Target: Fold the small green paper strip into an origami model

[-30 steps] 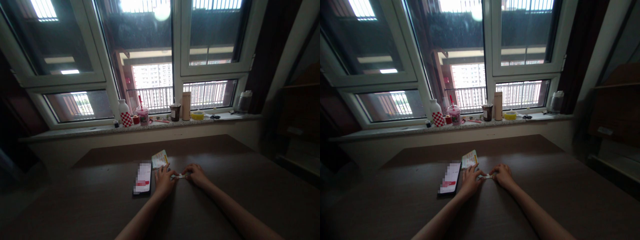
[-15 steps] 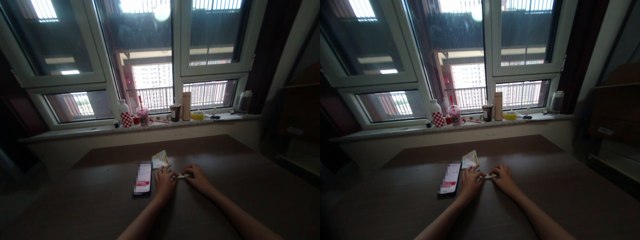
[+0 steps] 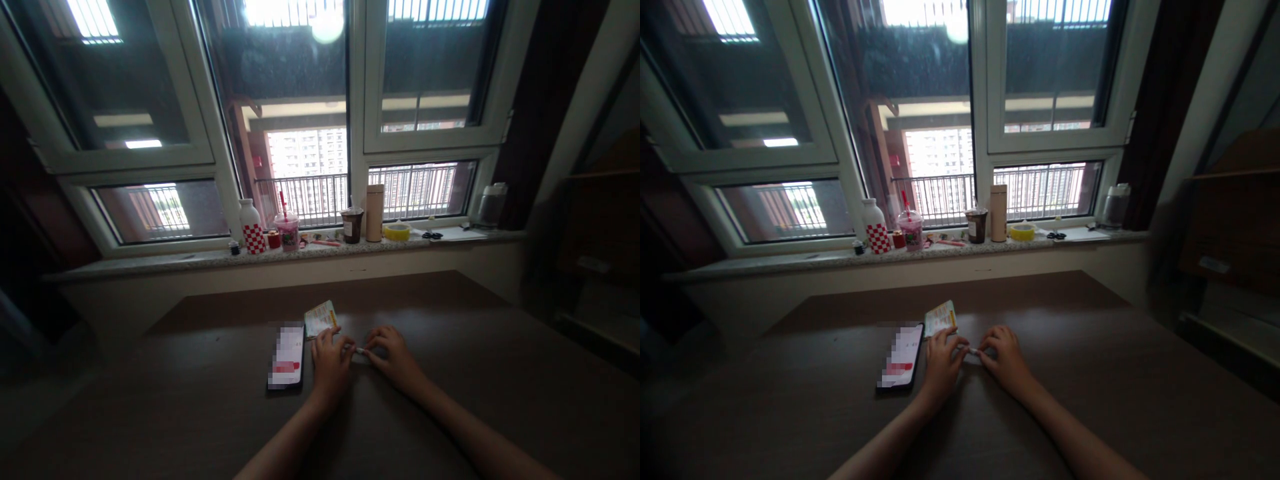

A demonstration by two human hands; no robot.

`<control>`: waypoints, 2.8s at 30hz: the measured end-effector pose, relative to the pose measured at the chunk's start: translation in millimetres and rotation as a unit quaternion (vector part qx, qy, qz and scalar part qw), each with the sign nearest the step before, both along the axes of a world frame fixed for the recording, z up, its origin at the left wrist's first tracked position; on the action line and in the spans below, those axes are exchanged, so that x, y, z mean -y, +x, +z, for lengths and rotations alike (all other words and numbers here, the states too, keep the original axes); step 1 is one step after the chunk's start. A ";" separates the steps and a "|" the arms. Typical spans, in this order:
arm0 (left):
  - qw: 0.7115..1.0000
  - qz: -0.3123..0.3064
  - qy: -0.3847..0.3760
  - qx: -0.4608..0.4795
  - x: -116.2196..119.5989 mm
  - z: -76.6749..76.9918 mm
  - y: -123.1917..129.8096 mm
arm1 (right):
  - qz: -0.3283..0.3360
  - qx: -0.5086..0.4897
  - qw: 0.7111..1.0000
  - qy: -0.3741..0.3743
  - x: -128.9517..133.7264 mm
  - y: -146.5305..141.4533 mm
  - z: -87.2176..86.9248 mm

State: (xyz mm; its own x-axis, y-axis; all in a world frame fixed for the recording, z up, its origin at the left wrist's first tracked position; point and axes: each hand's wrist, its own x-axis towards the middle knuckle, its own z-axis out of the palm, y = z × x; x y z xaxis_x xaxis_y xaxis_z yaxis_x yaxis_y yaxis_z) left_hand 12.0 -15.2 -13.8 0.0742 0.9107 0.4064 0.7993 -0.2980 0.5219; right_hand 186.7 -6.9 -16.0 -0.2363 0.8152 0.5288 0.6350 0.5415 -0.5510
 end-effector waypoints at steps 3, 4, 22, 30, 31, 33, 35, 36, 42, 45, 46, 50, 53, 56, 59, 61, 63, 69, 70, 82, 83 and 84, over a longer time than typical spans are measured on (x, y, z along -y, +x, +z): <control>0.998 0.011 0.019 0.056 0.8 1.5 1.2 | -0.007 -0.059 0.998 -0.012 -0.6 -1.3 0.8; 0.997 0.014 0.019 0.071 1.5 1.9 2.2 | -0.011 -0.077 0.997 -0.016 -0.8 -1.6 1.0; 0.976 -0.022 -0.019 0.216 2.0 -3.7 8.8 | -0.017 -0.200 0.972 -0.125 3.4 -8.6 -1.2; 0.973 -0.009 -0.005 0.230 1.1 -2.2 9.1 | 0.014 -0.212 0.971 -0.107 -0.8 -10.2 -9.0; 0.973 -0.008 -0.005 0.232 0.9 -2.0 9.0 | 0.013 -0.209 0.971 -0.111 -1.4 -10.2 -9.4; 0.972 -0.010 -0.003 0.233 0.1 -2.4 8.8 | 0.014 -0.206 0.971 -0.120 -2.3 -10.1 -9.7; 0.973 -0.011 -0.001 0.233 -0.6 -3.5 8.5 | 0.015 -0.206 0.971 -0.117 -2.7 -10.0 -9.7; 0.973 -0.011 -0.001 0.232 -1.0 -4.1 8.4 | 0.015 -0.207 0.972 -0.112 -2.7 -10.1 -9.6; 0.974 -0.028 0.002 0.224 -1.4 -6.0 7.3 | 0.009 -0.210 0.971 -0.114 -2.9 -9.9 -8.9; 0.974 -0.035 0.002 0.225 -1.0 -5.2 7.4 | 0.008 -0.218 0.968 -0.121 -4.4 -8.8 -9.2; 0.974 -0.036 0.002 0.226 -0.9 -4.8 7.5 | 0.006 -0.221 0.967 -0.124 -5.1 -8.4 -9.6; 0.974 -0.040 0.007 0.223 -0.7 -3.6 7.9 | 0.002 -0.230 0.964 -0.135 -7.6 -7.1 -11.9; 0.975 -0.041 0.013 0.218 -0.8 -3.4 8.3 | 0.003 -0.237 0.961 -0.142 -8.7 -6.8 -13.0; 0.976 -0.041 0.024 0.211 -0.4 -3.7 9.1 | -0.003 -0.238 0.960 -0.147 -9.2 -6.8 -13.0; 0.977 -0.049 0.034 0.203 0.1 -3.7 10.2 | -0.013 -0.233 0.960 -0.152 -9.0 -6.9 -12.4; 0.978 -0.051 0.033 0.200 0.4 -3.5 11.0 | -0.014 -0.231 0.961 -0.153 -8.5 -7.1 -12.0; 0.978 -0.050 0.030 0.199 0.4 -3.5 11.6 | -0.011 -0.228 0.962 -0.151 -8.0 -7.4 -11.6; 0.977 -0.051 0.030 0.205 -0.9 -5.7 11.3 | -0.014 -0.226 0.963 -0.144 -6.8 -7.4 -10.3; 0.977 -0.049 0.030 0.207 -1.4 -6.3 10.9 | -0.012 -0.223 0.964 -0.142 -6.7 -7.3 -10.0; 0.980 -0.041 -0.007 0.195 -7.3 -11.0 12.4 | -0.006 -0.204 0.973 -0.107 -9.9 -9.7 -21.7; 0.980 -0.046 -0.011 0.194 -8.1 -11.8 12.5 | -0.009 -0.203 0.973 -0.109 -10.0 -10.2 -22.7; 0.980 -0.051 -0.014 0.194 -8.8 -12.5 12.5 | -0.013 -0.200 0.973 -0.111 -10.1 -10.5 -23.3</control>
